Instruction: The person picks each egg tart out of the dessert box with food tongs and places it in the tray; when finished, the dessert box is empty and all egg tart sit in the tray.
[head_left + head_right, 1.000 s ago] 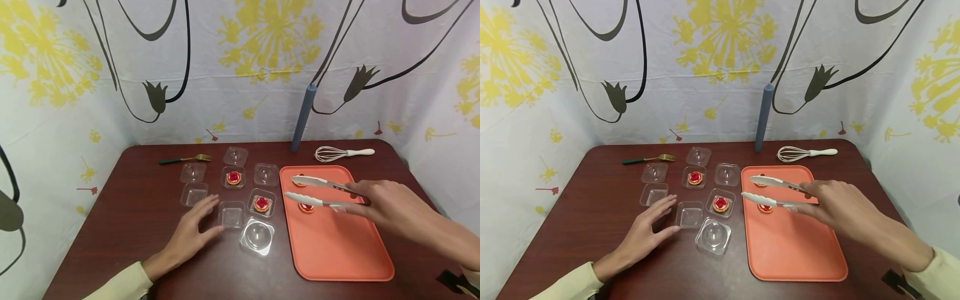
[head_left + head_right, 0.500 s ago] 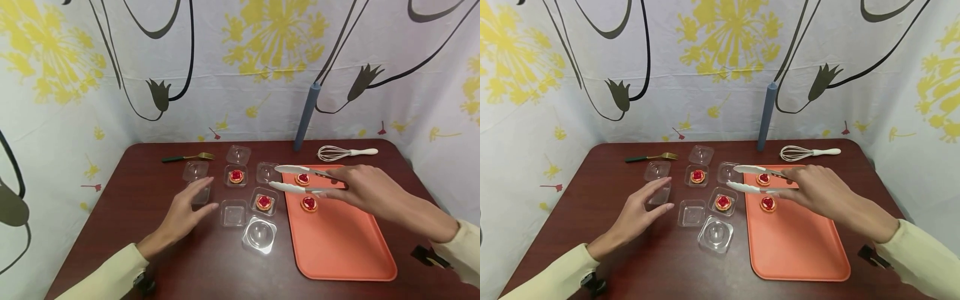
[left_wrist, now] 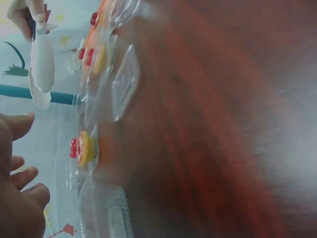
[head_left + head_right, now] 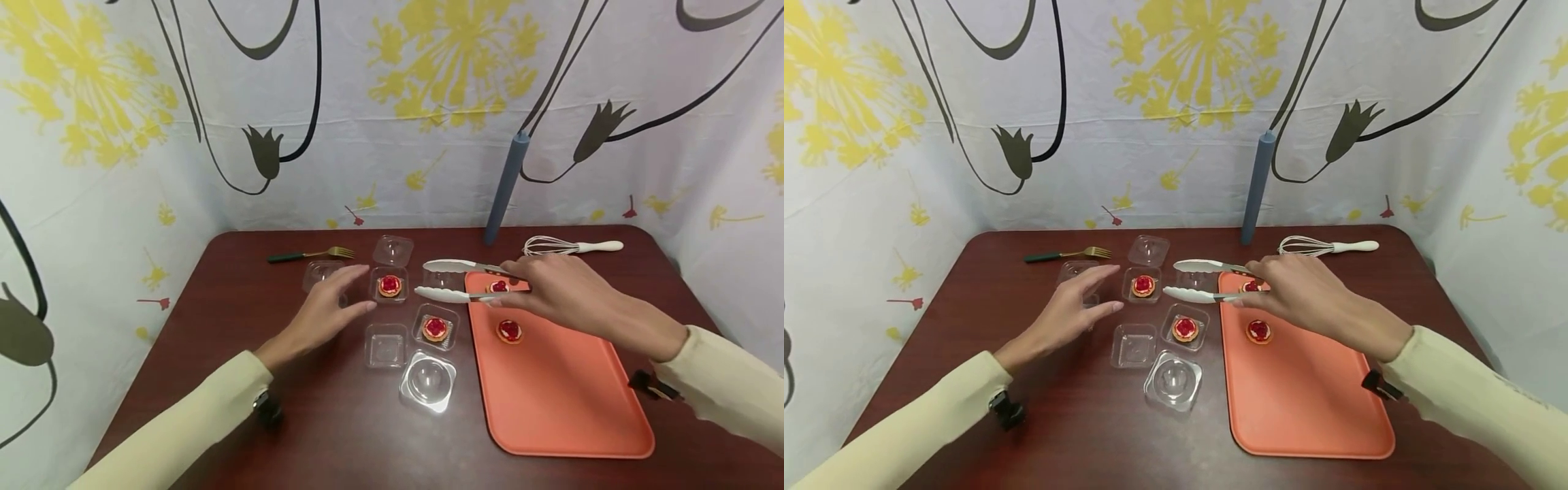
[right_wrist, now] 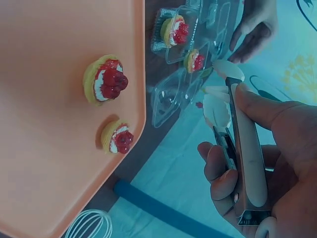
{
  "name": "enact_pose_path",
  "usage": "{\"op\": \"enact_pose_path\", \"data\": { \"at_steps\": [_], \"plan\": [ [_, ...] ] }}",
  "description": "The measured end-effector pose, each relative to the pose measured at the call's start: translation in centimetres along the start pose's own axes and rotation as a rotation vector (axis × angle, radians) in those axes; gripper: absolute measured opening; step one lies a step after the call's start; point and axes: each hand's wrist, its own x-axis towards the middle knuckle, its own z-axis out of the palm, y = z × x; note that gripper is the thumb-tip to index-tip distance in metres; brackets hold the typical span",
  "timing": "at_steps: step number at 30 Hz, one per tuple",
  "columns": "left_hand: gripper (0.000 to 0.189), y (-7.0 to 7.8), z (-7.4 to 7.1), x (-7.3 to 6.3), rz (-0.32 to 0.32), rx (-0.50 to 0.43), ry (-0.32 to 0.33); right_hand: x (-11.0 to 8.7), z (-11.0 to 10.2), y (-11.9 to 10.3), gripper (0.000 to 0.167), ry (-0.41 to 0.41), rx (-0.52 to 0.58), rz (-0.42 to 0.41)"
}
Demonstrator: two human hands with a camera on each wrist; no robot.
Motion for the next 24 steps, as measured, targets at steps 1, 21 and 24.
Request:
{"op": "enact_pose_path", "data": {
  "at_steps": [1,21,24],
  "plan": [
    [0.071,-0.1,0.1,0.5,-0.005,0.012,-0.01,0.3,0.1,-0.1,0.043,-0.002,0.001,-0.007],
    [0.073,-1.7,1.6,4.7,-0.106,0.038,-0.129,4.7,1.9,-1.4,0.044,-0.069,0.033,-0.044],
    [0.074,-2.0,1.6,4.7,-0.122,0.021,-0.131,5.3,2.0,-1.6,0.04,-0.073,0.024,-0.052]
  ]
}}
